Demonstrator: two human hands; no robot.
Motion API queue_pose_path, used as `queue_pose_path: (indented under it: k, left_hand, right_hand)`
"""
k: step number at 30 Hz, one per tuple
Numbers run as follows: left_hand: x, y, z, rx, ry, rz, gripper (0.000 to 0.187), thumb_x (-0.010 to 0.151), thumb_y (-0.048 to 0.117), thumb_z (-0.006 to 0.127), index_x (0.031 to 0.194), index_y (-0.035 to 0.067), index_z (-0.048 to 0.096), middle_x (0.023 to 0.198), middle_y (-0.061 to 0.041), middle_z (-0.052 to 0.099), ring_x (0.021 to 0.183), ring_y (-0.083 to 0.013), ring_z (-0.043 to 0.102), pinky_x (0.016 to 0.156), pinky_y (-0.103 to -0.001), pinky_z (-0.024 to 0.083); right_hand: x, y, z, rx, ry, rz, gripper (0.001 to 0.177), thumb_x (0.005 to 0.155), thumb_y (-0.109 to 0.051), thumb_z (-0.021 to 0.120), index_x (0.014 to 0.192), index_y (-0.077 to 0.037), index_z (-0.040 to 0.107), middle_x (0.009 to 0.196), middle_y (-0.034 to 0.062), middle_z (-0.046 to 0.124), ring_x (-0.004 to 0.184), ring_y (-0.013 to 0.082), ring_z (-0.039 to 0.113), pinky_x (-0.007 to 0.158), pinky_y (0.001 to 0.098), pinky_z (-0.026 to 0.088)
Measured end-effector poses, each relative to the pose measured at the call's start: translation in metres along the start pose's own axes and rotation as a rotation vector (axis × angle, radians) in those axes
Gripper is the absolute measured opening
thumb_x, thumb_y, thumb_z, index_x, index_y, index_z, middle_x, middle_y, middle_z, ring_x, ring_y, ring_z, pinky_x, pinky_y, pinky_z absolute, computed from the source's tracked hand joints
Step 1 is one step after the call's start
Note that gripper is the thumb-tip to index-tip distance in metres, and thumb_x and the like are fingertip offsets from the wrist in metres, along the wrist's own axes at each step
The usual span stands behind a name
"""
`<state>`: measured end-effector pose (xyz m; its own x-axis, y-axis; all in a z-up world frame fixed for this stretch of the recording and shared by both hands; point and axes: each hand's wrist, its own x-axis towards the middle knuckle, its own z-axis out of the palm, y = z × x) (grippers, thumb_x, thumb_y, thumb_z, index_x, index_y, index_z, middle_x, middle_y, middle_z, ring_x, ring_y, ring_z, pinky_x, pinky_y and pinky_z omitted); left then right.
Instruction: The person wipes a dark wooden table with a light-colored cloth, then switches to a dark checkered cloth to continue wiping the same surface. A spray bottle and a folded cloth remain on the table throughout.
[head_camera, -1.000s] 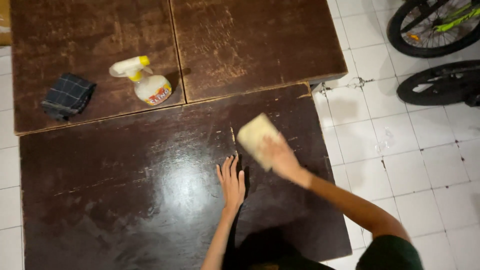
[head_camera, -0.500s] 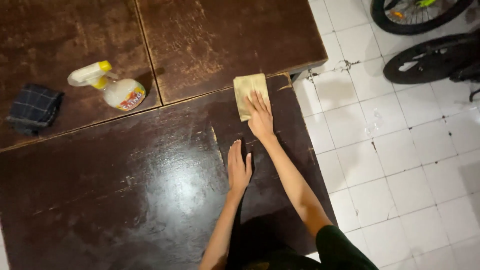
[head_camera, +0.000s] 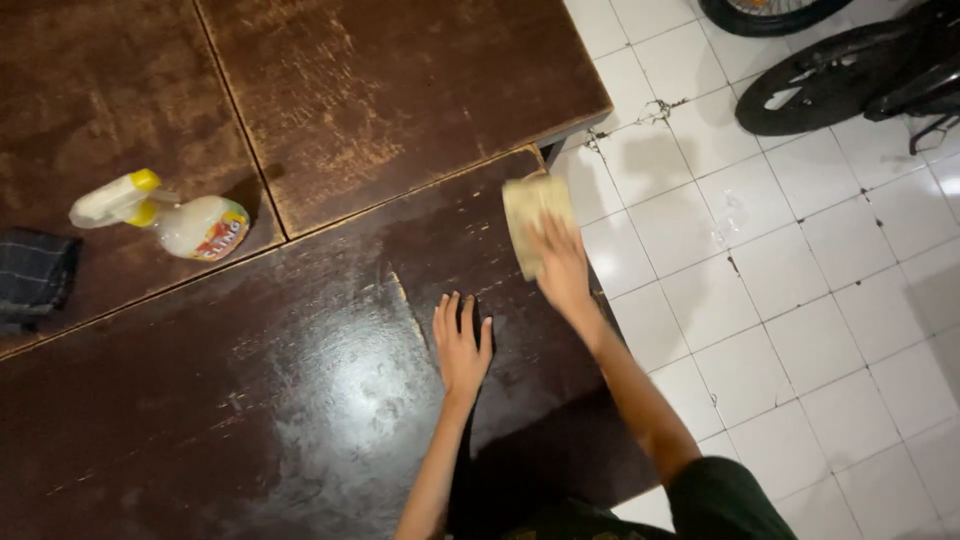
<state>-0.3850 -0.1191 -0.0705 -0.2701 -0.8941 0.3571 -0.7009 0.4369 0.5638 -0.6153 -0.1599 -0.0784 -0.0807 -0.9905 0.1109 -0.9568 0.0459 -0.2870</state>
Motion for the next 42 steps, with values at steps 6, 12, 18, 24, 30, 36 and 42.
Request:
queue_pose_path:
  k: [6,12,18,24,30,36,42]
  left_hand:
    - [0.004,0.009,-0.008,-0.019,-0.022,-0.023,0.041,0.099,0.025,0.064,0.133,0.003,0.059,0.136,-0.02,0.053,0.138,-0.0397,0.045,0.116,-0.056,0.033]
    - [0.004,0.006,-0.003,0.016,-0.015,-0.028,0.04,0.099,0.025,0.064,0.133,0.004,0.059,0.136,-0.019,0.053,0.138,-0.0387,0.045,0.115,-0.056,0.035]
    - [0.004,0.007,-0.003,0.044,-0.011,-0.018,0.04,0.099,0.025,0.063,0.132,0.004,0.059,0.136,-0.019,0.053,0.137,-0.0377,0.046,0.115,-0.055,0.035]
    - [0.002,0.009,-0.004,0.051,0.004,-0.004,0.039,0.099,0.026,0.064,0.131,0.004,0.06,0.135,-0.019,0.054,0.137,-0.0378,0.046,0.116,-0.055,0.036]
    - [0.002,0.004,0.001,0.055,0.041,0.019,0.038,0.098,0.024,0.064,0.13,0.003,0.06,0.134,-0.02,0.054,0.135,-0.0389,0.047,0.114,-0.055,0.037]
    - [0.002,0.005,0.0,0.06,0.015,-0.004,0.038,0.099,0.025,0.064,0.13,0.003,0.061,0.134,-0.019,0.055,0.136,-0.038,0.047,0.114,-0.055,0.037]
    - [0.004,0.01,-0.004,0.06,-0.004,-0.025,0.039,0.1,0.026,0.063,0.132,0.004,0.06,0.136,-0.018,0.054,0.138,-0.0366,0.045,0.116,-0.054,0.035]
  right_hand:
    - [0.069,0.031,0.014,0.21,0.155,0.057,0.08,0.073,0.012,0.062,0.146,-0.019,0.058,0.156,0.0206,0.044,0.147,0.0406,0.036,0.118,0.0589,0.027]
    - [-0.109,-0.01,-0.034,0.102,0.119,0.021,0.094,0.065,0.004,0.068,0.154,-0.017,0.048,0.163,0.0156,0.036,0.153,0.0368,0.027,0.123,0.0527,0.015]
    - [-0.078,-0.001,-0.019,0.017,0.025,0.052,0.1,0.062,0.002,0.073,0.155,-0.023,0.047,0.161,0.0125,0.039,0.151,0.0348,0.03,0.122,0.0536,0.017]
    - [0.041,0.012,0.006,-0.003,0.1,0.049,0.096,0.071,0.001,0.075,0.157,-0.03,0.044,0.163,0.0113,0.037,0.153,0.0318,0.027,0.122,0.0546,0.019]
    - [-0.104,-0.019,-0.029,0.092,0.021,0.078,0.097,0.068,0.007,0.068,0.156,-0.025,0.044,0.164,0.0116,0.035,0.154,0.0329,0.023,0.123,0.0541,0.012]
    - [-0.118,-0.025,-0.013,0.028,-0.007,0.065,0.103,0.061,-0.005,0.073,0.156,-0.029,0.043,0.165,0.0078,0.033,0.155,0.0302,0.022,0.124,0.0517,0.011]
    - [0.03,-0.021,0.02,0.008,0.106,0.017,0.097,0.068,0.0,0.074,0.156,-0.031,0.045,0.163,0.0084,0.038,0.154,0.0283,0.026,0.124,0.0536,0.01]
